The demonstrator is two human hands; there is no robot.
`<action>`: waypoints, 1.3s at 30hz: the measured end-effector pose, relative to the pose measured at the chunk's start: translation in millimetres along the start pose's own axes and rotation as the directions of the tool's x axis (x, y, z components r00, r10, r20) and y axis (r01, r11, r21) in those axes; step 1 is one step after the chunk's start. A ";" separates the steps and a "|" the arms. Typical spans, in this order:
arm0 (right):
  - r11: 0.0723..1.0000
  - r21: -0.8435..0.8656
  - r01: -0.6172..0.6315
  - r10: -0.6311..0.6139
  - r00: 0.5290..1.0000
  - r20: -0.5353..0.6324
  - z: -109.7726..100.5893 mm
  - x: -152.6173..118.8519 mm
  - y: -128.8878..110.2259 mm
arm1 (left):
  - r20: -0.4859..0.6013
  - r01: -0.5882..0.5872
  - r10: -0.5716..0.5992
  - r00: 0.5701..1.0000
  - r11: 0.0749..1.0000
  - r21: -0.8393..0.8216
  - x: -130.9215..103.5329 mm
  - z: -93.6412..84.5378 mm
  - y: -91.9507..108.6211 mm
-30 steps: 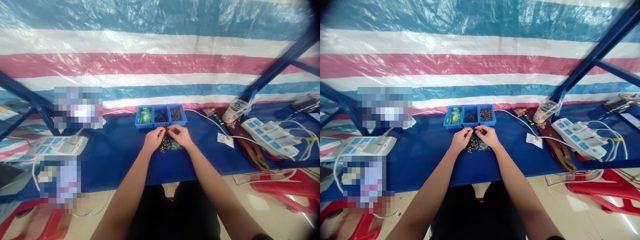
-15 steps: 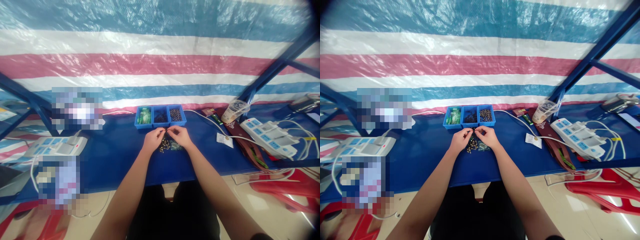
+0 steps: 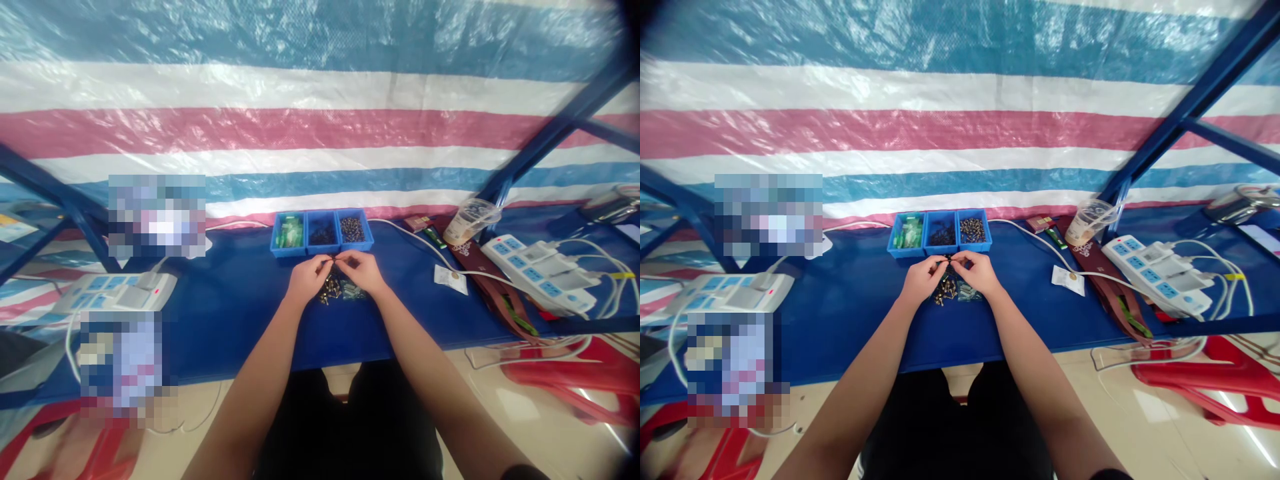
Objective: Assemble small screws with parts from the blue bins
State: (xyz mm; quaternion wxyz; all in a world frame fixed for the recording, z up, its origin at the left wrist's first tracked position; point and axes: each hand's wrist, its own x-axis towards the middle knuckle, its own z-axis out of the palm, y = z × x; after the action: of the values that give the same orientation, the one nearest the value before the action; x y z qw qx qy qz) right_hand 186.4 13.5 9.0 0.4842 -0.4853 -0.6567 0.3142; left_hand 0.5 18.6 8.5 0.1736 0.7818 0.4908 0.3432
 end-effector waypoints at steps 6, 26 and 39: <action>1.000 -0.016 0.013 -0.013 1.000 0.005 2.1 5.1 8.5 | 0.001 -0.031 0.031 1.000 0.999 0.023 4.2 0.2 0.5; 0.983 -0.176 0.055 -0.051 0.998 0.029 1.2 4.7 11.8 | -0.037 -0.032 0.035 0.999 0.995 0.090 3.8 1.0 1.1; 0.984 -0.170 0.053 -0.047 0.998 0.038 2.7 6.1 13.1 | -0.033 -0.091 0.097 0.995 0.984 0.150 6.0 -2.5 -2.0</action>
State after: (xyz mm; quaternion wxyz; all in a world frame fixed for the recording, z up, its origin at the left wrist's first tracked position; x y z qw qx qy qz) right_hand 187.8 23.7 -1.4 0.4372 -0.5030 -0.7014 0.2528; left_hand -0.9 24.7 11.3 0.0885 0.8078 0.4808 0.3294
